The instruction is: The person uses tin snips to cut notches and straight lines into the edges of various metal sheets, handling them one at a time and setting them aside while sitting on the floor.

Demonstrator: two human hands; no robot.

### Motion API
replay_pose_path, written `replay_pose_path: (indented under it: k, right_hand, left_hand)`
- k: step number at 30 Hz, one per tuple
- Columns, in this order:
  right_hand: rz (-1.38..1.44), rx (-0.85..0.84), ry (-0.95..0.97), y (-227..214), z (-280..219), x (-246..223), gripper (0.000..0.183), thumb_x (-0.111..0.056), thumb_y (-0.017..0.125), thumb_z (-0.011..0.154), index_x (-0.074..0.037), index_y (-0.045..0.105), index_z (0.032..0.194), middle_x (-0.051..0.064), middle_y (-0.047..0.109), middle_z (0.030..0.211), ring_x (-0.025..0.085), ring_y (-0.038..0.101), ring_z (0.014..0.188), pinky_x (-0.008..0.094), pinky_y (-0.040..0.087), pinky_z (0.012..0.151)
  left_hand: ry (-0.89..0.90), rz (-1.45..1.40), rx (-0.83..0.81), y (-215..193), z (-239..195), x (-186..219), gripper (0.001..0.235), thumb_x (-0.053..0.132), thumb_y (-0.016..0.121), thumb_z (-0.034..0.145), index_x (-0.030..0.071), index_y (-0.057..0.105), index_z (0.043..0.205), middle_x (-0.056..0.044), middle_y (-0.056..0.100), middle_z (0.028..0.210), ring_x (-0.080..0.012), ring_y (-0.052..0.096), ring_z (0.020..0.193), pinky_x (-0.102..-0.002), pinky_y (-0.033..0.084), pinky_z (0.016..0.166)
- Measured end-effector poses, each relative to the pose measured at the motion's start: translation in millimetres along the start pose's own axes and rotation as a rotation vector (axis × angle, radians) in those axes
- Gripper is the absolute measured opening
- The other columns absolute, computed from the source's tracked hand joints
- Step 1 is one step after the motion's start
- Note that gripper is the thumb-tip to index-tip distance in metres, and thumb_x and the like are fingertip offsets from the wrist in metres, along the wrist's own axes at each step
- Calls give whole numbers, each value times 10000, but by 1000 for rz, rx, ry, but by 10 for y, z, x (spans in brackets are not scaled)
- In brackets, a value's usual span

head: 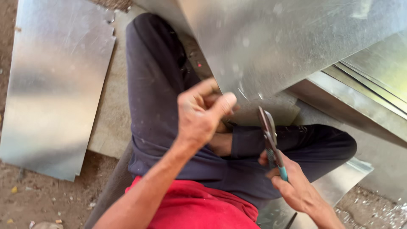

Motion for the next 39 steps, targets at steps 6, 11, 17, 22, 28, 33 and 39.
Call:
replay_pose_path:
  k: [6, 11, 17, 22, 28, 33, 39]
  right_hand:
    - [136, -199, 217, 1, 460, -312, 836, -41, 489, 575, -95, 486, 1410, 147, 674, 1252, 332, 749, 1084, 443, 604, 806]
    - [-1, -219, 174, -81, 603, -533, 856, -46, 491, 565, -76, 478, 1421, 156, 645, 1228, 330, 705, 1054, 418, 603, 822]
    - [-171, -187, 117, -184, 604, -711, 598, -65, 535, 620, -34, 587, 1215, 120, 677, 975, 237, 692, 829, 353, 565, 763]
    - [-302, -133, 105, -223, 637, -724, 297, -55, 555, 646, -36, 630, 932, 86, 643, 696, 212, 575, 606, 367, 499, 592]
    - [-378, -83, 43, -256, 653, -530, 155, -59, 585, 683, -37, 635, 828, 93, 573, 607, 206, 527, 555, 377, 462, 553]
    - [-295, -220, 111, -433, 646, -467, 189, -129, 660, 718, -24, 664, 876, 146, 583, 709, 219, 484, 685, 380, 471, 616]
    - [419, -59, 125, 231, 203, -291, 762, -201, 532, 605, -12, 518, 1343, 131, 660, 1203, 245, 676, 1049, 395, 601, 810]
  left_hand:
    - [73, -155, -18, -158, 34, 118, 522, -26, 703, 960, -65, 530, 1450, -130, 741, 1162, -165, 732, 987, -310, 628, 901]
    - [34, -238, -21, -157, 8, 25, 572, -30, 685, 971, -61, 485, 1506, -148, 743, 1136, -172, 738, 990, -331, 643, 909]
    - [7, -192, -23, -188, 20, 50, 583, -15, 696, 972, -55, 484, 1512, -157, 759, 1099, -166, 742, 974, -324, 644, 902]
    - [-20, -171, -14, -172, 4, 54, 599, -2, 703, 964, -51, 477, 1517, -164, 764, 1085, -160, 744, 955, -308, 634, 889]
    - [40, -97, -37, -262, 18, 56, 564, -23, 719, 981, -51, 529, 1511, -116, 743, 1109, -119, 703, 968, -263, 596, 895]
    - [3, -132, -55, -192, 57, 13, 528, -33, 738, 933, -50, 574, 1434, -83, 748, 1122, -102, 708, 937, -249, 599, 866]
    - [-59, -152, -83, 188, 59, -207, 416, -31, 758, 921, -68, 651, 1321, -77, 750, 1077, -96, 700, 920, -239, 585, 825]
Point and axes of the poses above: each hand's wrist, its own z-axis towards the middle knuckle, its own y-axis out of the palm, x = y × z, the point moved 2 cm from there along z, towards the middle knuckle
